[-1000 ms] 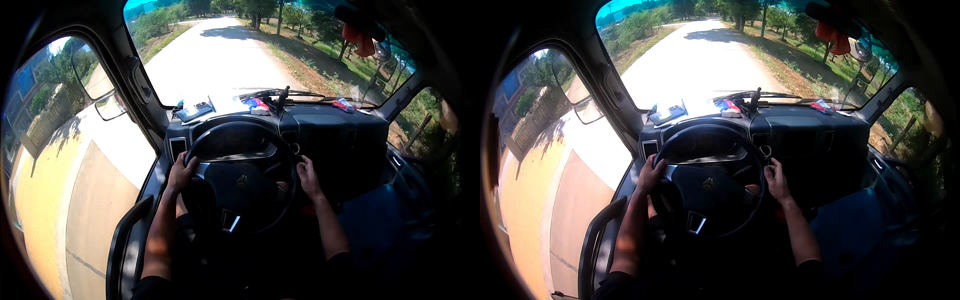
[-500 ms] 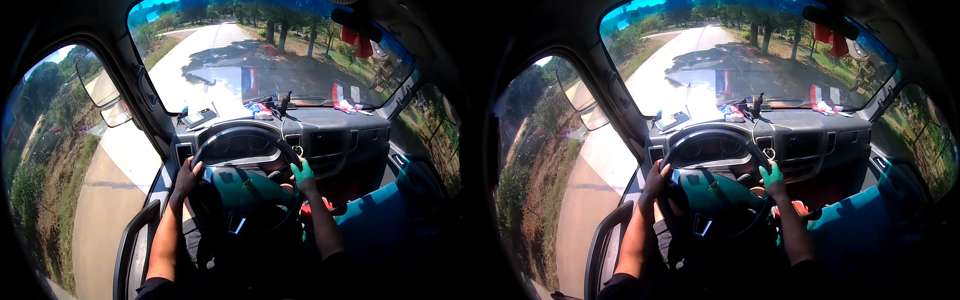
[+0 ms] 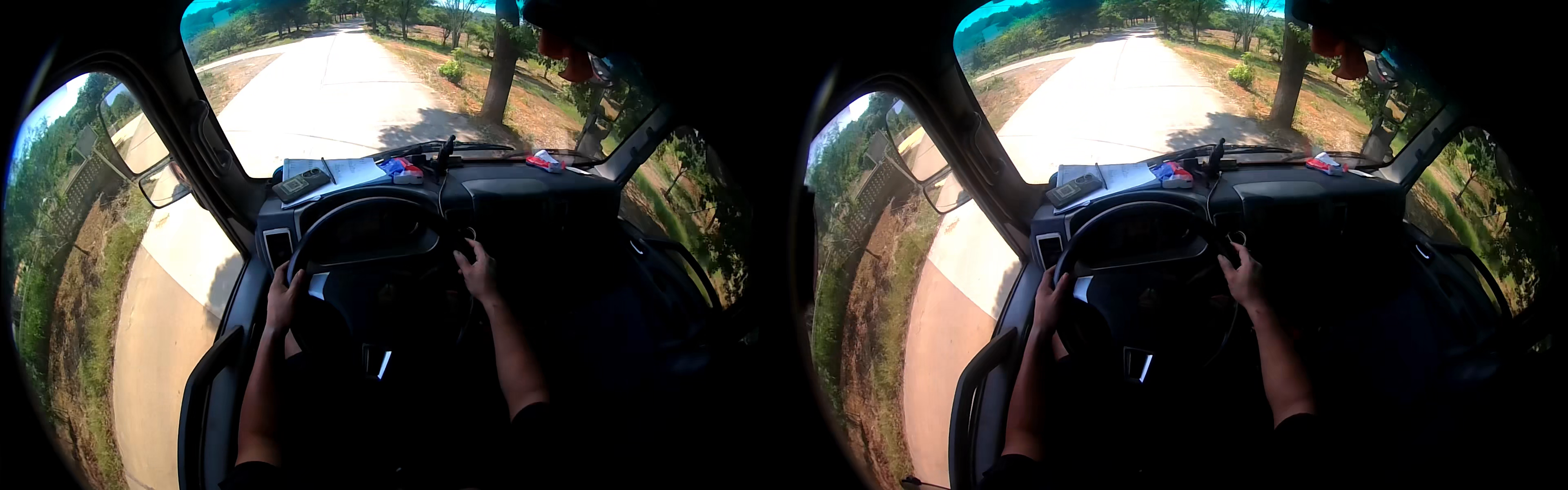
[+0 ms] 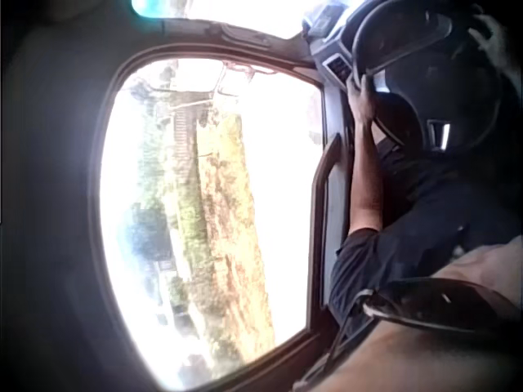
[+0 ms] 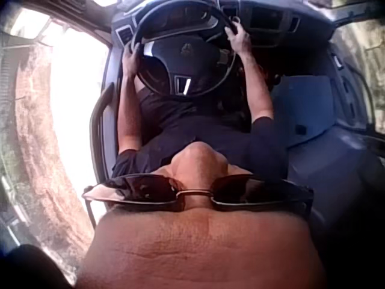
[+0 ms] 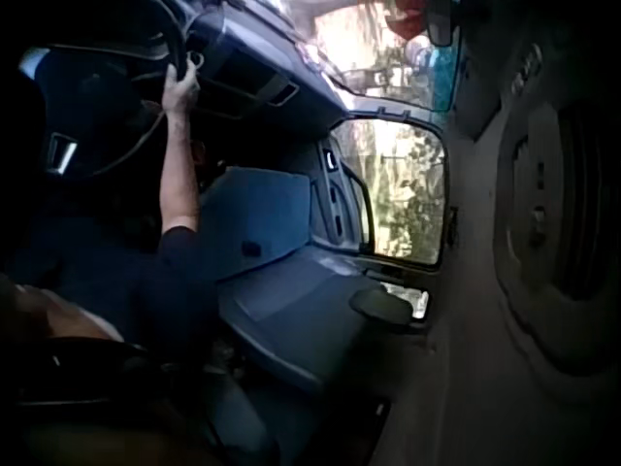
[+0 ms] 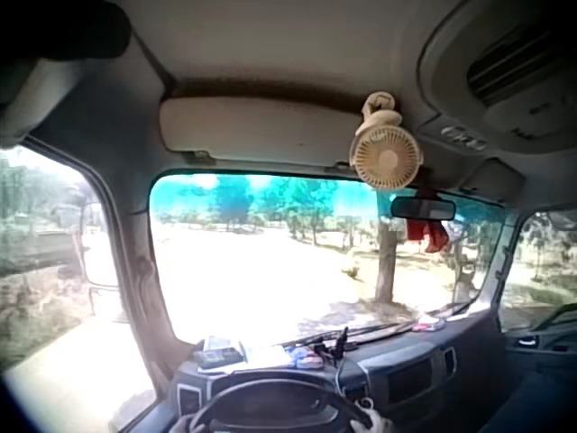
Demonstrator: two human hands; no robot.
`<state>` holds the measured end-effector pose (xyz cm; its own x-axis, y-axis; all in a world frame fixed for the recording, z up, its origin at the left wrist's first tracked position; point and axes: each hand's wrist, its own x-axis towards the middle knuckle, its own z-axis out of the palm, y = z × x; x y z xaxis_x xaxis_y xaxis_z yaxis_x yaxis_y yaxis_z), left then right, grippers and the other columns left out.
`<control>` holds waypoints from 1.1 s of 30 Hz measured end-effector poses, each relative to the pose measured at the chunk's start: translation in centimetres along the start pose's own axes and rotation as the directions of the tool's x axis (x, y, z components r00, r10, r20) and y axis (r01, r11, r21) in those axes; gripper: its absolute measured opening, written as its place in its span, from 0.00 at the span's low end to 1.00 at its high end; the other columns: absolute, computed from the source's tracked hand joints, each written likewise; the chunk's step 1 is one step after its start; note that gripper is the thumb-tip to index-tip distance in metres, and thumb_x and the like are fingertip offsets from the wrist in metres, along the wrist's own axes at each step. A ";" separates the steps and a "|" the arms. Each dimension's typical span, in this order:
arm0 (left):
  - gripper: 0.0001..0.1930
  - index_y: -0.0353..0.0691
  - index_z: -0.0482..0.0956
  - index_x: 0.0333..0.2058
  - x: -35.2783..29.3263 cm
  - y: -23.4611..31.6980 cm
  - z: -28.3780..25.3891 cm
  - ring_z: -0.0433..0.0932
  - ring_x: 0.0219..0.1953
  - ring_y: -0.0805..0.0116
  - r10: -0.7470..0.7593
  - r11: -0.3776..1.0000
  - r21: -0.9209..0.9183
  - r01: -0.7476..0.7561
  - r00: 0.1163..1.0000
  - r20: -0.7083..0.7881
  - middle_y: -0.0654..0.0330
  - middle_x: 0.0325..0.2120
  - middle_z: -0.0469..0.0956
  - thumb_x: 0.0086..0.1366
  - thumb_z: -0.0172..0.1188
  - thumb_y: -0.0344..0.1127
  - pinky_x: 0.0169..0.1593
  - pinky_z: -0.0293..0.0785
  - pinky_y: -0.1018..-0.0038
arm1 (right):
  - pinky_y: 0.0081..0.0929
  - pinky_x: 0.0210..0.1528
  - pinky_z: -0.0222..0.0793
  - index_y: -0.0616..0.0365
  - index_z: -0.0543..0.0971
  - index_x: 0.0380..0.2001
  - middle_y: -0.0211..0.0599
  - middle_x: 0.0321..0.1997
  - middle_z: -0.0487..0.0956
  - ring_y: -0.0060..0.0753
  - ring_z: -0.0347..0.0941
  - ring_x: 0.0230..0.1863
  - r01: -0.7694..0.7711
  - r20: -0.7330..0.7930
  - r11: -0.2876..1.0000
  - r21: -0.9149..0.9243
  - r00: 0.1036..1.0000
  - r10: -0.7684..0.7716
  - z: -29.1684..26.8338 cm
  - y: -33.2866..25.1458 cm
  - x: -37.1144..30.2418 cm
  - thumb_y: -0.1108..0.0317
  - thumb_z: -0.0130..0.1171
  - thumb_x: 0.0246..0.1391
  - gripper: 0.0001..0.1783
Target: The person steers the wheel and moves the gear shift to operate a truck while traveling on a paved road.
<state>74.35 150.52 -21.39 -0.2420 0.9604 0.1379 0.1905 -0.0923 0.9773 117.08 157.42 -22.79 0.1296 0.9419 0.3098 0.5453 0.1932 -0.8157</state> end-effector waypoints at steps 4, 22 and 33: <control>0.26 0.32 0.69 0.62 0.1 -0.9 -0.3 0.77 0.39 0.74 0.070 0.996 0.053 -0.068 0.997 -0.031 0.59 0.40 0.80 0.75 0.60 0.44 0.45 0.74 0.76 | 0.46 0.50 0.78 0.59 0.77 0.57 0.53 0.45 0.86 0.58 0.83 0.48 0.064 -0.028 0.994 -0.088 0.997 -0.066 0.2 -1.1 0.3 0.53 0.64 0.62 0.27; 0.23 0.31 0.73 0.58 0.0 0.4 -0.5 0.73 0.40 0.75 0.082 0.994 0.068 -0.080 0.996 -0.033 0.62 0.38 0.77 0.74 0.60 0.43 0.47 0.71 0.77 | 0.38 0.35 0.78 0.58 0.79 0.52 0.44 0.32 0.86 0.41 0.85 0.29 -0.028 0.006 0.998 0.056 1.000 0.028 -0.1 -0.9 -0.1 0.54 0.65 0.63 0.22; 0.25 0.33 0.76 0.54 2.9 1.3 -0.1 0.77 0.39 0.71 0.059 0.981 0.186 -0.063 0.998 0.027 0.57 0.36 0.82 0.73 0.61 0.51 0.46 0.74 0.72 | 0.25 0.29 0.75 0.62 0.74 0.53 0.35 0.35 0.83 0.22 0.78 0.27 -0.227 0.137 0.934 0.275 0.971 0.196 -1.2 0.2 -2.1 0.59 0.64 0.66 0.21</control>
<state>73.76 153.16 -19.65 -0.2046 0.9601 0.1905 0.3791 -0.1016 0.9198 117.93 155.17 -23.02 0.1187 0.9902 0.0740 0.2526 0.0419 -0.9667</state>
